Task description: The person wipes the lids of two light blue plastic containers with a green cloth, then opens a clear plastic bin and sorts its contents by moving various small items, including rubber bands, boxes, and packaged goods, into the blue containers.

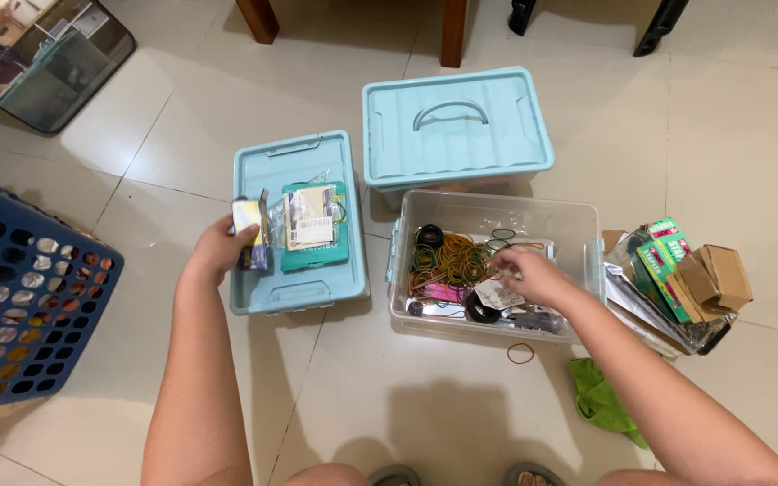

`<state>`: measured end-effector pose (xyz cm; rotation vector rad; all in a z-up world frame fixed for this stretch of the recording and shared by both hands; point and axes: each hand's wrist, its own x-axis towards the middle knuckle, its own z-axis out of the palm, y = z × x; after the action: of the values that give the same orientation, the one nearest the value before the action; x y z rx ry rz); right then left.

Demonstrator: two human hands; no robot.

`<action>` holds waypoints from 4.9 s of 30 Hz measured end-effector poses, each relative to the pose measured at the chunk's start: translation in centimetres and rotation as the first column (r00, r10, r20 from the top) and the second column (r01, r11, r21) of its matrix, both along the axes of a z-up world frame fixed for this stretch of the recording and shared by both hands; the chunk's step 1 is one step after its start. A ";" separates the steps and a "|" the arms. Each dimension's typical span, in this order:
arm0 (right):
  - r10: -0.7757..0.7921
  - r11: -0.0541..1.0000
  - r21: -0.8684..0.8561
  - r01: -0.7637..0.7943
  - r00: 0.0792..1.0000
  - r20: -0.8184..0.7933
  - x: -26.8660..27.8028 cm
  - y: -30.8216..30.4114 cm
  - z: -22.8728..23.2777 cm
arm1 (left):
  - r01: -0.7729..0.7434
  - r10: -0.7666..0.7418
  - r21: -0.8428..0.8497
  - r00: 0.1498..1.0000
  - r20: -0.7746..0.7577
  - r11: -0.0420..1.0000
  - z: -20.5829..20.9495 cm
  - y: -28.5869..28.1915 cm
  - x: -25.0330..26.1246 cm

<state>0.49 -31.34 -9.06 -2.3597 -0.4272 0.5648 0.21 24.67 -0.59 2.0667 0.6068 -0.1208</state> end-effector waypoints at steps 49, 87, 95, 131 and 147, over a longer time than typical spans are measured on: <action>-0.497 0.606 0.606 0.516 0.840 -0.219 0.1 -6.8 -0.1 | 0.622 -0.769 0.747 0.588 -0.250 0.233 -10.2 -32.3 2.9; -0.276 0.689 0.717 0.101 0.952 0.131 -3.3 2.2 5.9 | 0.021 -0.301 -0.950 0.950 -0.078 0.311 -5.6 -34.6 0.1; -0.266 0.964 0.075 0.256 0.948 0.174 0.7 -3.6 0.8 | 0.026 -0.232 -0.905 0.969 -0.081 0.426 -8.2 -32.4 1.0; 0.112 0.869 -0.495 -0.003 0.975 0.191 1.7 -0.5 0.8 | -0.022 -0.214 -0.908 0.969 -0.122 0.419 -7.5 -29.6 1.1; -0.364 0.768 0.342 0.542 0.808 -0.462 3.9 -3.9 0.6 | 0.044 -0.198 -0.825 0.977 -0.083 0.563 -6.5 -30.9 1.0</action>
<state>4.41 -35.27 -8.51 -1.7437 0.1920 0.5757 1.16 -6.27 -7.11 1.1605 0.3816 -0.5633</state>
